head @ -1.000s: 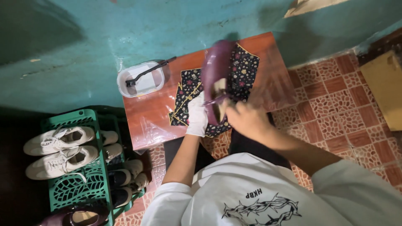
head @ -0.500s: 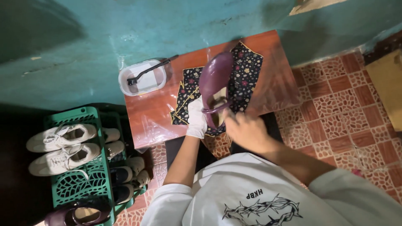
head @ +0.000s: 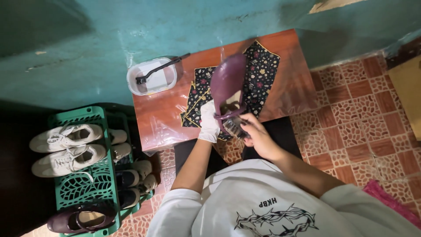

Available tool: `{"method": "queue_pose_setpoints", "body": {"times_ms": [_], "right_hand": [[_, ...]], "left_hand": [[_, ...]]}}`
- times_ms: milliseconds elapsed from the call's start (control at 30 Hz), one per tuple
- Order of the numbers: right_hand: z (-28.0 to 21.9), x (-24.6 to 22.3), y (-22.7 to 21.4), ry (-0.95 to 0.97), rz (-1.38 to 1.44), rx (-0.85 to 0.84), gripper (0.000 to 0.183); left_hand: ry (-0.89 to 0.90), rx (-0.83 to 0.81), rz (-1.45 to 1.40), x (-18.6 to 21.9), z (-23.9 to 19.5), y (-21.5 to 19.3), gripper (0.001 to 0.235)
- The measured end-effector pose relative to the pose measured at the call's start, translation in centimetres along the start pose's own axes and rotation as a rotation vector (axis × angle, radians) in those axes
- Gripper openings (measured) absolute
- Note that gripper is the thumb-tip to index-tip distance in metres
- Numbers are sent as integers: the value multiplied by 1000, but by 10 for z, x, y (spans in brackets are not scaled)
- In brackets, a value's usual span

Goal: The person cleans a maroon shoe using a brush and a cloth. They scrub the upper part of the shoe with the brush, wipe it with the cloth, and then clean the sole of the shoe with the brush.

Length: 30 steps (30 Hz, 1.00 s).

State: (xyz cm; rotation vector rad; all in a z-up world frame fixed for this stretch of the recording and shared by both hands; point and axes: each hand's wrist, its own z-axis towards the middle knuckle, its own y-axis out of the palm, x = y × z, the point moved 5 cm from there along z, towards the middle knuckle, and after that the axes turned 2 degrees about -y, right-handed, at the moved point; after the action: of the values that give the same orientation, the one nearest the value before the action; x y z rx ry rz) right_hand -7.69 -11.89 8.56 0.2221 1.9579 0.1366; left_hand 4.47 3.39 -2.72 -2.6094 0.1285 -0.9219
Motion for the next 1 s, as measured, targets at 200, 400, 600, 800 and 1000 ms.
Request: {"method": "queue_pose_setpoints", "body": {"times_ms": [200,400,600,800,1000], "right_hand": [[-7,-8,3,-607,-689,-180,41],[-48,-102,35,-1163,-1299,-87,23],[-58,-139,54,-1346,-1621,157,19],[-53,-124,56,-1302,-1667,219,24],[-40,-72,47,-867,-1152,-251,29]], "left_hand": [[12,-17,-43,17,-28,-18,31],[21,-49,-87,17,-40,-19,31],[44,-71,-132,13,-53,-32,31],[64,-93,-186,-42,-61,-59,31],[58,-120,-240,-72,-85,-78,32]]}}
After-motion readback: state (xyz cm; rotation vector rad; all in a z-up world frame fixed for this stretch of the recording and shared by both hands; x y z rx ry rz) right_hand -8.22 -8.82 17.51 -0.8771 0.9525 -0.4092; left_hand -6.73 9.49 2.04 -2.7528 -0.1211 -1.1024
